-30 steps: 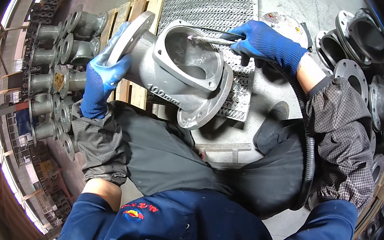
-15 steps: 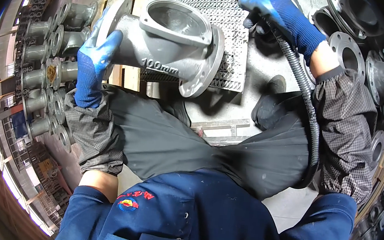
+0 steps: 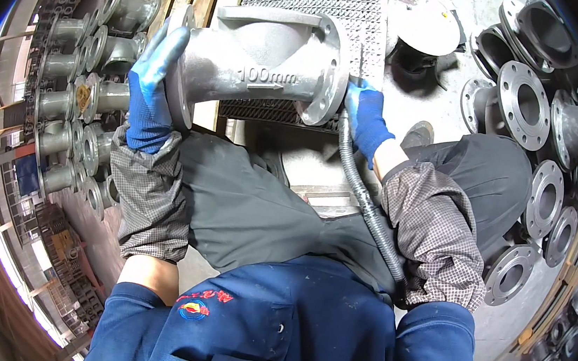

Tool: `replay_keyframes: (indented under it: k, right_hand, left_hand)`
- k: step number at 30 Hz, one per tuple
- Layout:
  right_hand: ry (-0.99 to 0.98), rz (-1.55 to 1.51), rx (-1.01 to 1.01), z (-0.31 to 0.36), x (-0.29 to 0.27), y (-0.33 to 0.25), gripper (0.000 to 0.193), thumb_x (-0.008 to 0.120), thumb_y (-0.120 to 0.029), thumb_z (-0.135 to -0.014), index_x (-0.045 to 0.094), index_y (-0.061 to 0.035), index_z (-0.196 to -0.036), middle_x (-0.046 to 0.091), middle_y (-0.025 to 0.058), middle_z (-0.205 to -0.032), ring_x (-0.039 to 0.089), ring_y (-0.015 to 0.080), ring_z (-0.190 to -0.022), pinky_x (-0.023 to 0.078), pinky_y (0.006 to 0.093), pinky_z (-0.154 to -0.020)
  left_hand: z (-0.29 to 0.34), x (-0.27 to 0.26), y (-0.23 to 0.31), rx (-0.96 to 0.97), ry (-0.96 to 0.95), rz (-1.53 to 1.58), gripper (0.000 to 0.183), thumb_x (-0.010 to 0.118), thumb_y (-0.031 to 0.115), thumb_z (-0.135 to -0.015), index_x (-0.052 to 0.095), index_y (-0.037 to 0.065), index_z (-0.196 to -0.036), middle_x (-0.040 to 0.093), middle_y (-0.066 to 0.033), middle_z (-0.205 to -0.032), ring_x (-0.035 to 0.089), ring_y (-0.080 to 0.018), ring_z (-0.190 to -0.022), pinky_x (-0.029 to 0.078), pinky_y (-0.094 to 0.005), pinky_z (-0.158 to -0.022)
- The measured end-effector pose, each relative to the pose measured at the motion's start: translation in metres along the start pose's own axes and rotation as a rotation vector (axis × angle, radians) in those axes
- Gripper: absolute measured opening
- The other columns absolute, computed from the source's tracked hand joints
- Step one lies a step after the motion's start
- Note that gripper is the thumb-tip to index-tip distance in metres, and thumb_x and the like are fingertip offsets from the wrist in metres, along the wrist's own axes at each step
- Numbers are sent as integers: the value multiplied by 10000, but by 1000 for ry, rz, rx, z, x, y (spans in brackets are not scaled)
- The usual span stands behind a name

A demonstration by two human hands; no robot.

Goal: The person uses a file to remove burrs from the interior and exterior surfaces of large metal valve components, handling them by hand and rotating them to reach all edges.

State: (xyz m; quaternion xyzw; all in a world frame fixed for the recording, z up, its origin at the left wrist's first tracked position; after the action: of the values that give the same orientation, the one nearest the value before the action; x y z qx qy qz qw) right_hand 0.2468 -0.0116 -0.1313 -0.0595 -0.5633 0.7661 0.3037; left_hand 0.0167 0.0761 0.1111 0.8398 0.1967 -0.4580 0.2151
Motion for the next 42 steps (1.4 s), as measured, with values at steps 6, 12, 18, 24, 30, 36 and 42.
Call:
replay_keyframes:
  k: [6, 12, 18, 24, 30, 36, 42]
  right_hand:
    - [-25, -125, 141, -36, 1, 10, 265, 521, -129, -903, 558, 21, -1118, 633, 91, -951, 596, 164, -816, 485, 285, -732]
    - [-119, -47, 47, -61, -9, 1, 277, 472, -195, -949, 569, 18, -1097, 634, 63, -952, 576, 123, -825, 464, 262, -755]
    - [-116, 217, -39, -42, 11, -11, 370, 384, -239, -978, 552, 47, -1141, 619, 98, -1021, 518, 143, -909, 437, 317, -826]
    - [-61, -96, 186, -42, 3, 8, 244, 457, -157, -939, 593, 31, -1014, 618, 84, -901, 545, 129, -808, 455, 284, -713]
    - [-171, 224, -105, -41, 1, -42, 267, 489, -142, -878, 610, 60, -1005, 640, 144, -910, 601, 192, -799, 479, 310, -719]
    - [-96, -237, 136, -51, -3, -30, 309, 509, -160, -895, 607, 21, -1124, 643, 104, -994, 588, 166, -868, 473, 284, -780]
    - [56, -216, 179, -36, -23, 6, 261, 481, -176, -934, 587, -2, -1097, 627, 72, -912, 589, 165, -821, 491, 302, -722]
  left_hand:
    - [-14, 8, -15, -308, 88, 317, 347, 417, 118, -945, 565, -13, -1229, 575, -165, -1242, 538, -253, -1174, 413, -355, -1020]
    - [-28, 24, -7, -48, -14, 206, 360, 535, 65, -883, 565, 131, -1236, 451, -228, -1350, 552, -353, -1136, 480, -378, -919]
    - [-9, 30, -12, -135, -133, 87, 450, 549, 12, -867, 482, 125, -1297, 456, -269, -1301, 594, -289, -868, 525, -313, -704]
    - [-8, 9, 3, 21, -13, -85, 545, 549, -61, -822, 503, 140, -1326, 475, -255, -1323, 560, -353, -1141, 498, -373, -908]
    - [2, 13, -29, -453, 110, 500, 418, 447, 218, -962, 470, 8, -1323, 558, -177, -1250, 568, -269, -1118, 463, -343, -954]
    - [-7, 28, -26, -391, 48, 642, 529, 469, 277, -944, 369, 14, -1393, 456, -172, -1360, 415, -258, -1282, 326, -360, -1071]
    - [1, 36, 32, -411, -211, 405, 904, 680, 115, -766, 128, 33, -1478, 324, -161, -1457, 346, -221, -1321, 280, -322, -1078]
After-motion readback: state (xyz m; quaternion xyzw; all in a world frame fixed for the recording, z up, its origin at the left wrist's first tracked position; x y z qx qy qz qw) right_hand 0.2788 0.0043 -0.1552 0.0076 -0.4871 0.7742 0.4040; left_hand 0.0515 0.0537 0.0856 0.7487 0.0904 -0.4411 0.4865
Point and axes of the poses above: each hand's wrist, its own z-axis away from the middle knuckle, its own x-axis out of the palm, y = z × x, the point moved 8 cm from there along -z, towards the middle knuckle
